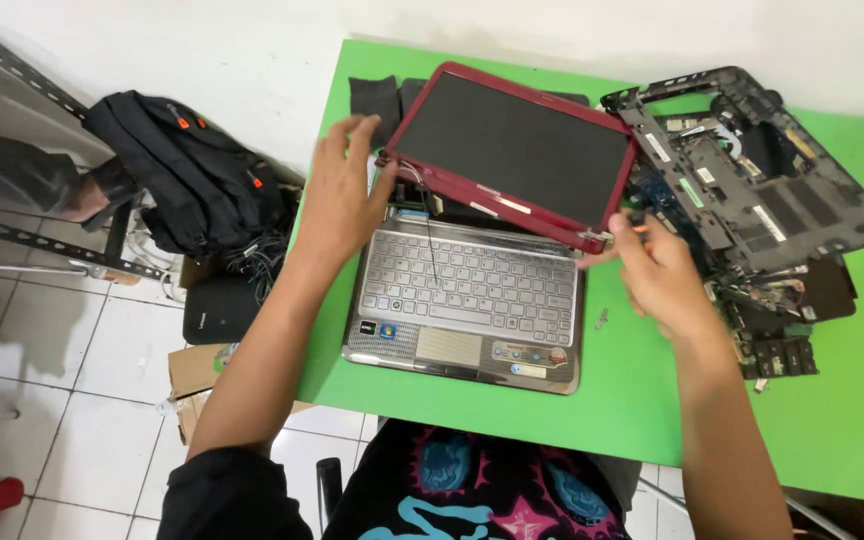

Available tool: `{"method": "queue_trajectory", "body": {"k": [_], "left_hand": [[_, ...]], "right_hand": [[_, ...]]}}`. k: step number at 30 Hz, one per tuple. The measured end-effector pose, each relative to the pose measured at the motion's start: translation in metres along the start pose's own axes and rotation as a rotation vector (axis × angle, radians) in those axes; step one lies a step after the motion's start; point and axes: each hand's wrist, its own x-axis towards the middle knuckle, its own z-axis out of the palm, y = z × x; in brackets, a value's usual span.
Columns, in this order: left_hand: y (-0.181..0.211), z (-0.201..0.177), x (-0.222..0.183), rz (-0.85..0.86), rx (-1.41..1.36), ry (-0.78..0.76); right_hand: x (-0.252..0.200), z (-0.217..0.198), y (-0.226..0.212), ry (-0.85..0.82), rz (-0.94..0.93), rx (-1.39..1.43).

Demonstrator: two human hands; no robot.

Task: Disassembling and repairing a laptop on a workbench by removing the screen and keyboard

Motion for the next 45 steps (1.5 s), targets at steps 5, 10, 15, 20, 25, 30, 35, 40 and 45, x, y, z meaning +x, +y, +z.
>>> {"method": "queue_trajectory", "body": {"k": [5,10,15,20,25,30,35,40,45], "left_hand": [[-0.011,0.008,0.0,-0.159,-0.298,-0.145],[-0.008,0.001,0.004,-0.209,-0.365,-0.097],[-0.007,0.002,0.005,-0.257,-0.448,-0.045],[-0.001,-0.02,0.011,-0.235,-0.428,0.015],[0.012,-0.042,0.013,-0.153,-0.324,0.117],[0.02,-0.049,0.014,-0.06,-0.279,0.164],[0.03,-0.055,0.011,-0.028,-0.348,0.204],[0.043,-0.059,0.013,0.055,-0.402,0.32],[0.031,-0.038,0.005,-0.034,-0.825,0.459]], "right_hand": [[0.042,0.016,0.048,-0.047,0.204,0.589],[0.056,0.008,0.06,-0.078,0.225,0.792],[0.049,-0.004,0.048,-0.152,0.126,0.831],[0.039,-0.001,0.029,-0.194,0.116,0.901],[0.025,0.006,0.01,-0.253,0.206,0.99],[-0.017,0.018,-0.032,-0.213,0.285,1.086],[-0.004,0.01,0.042,-0.495,0.252,1.344],[-0.023,0.007,0.037,-0.429,0.258,1.354],[-0.038,-0.003,0.039,-0.477,0.202,1.485]]}}
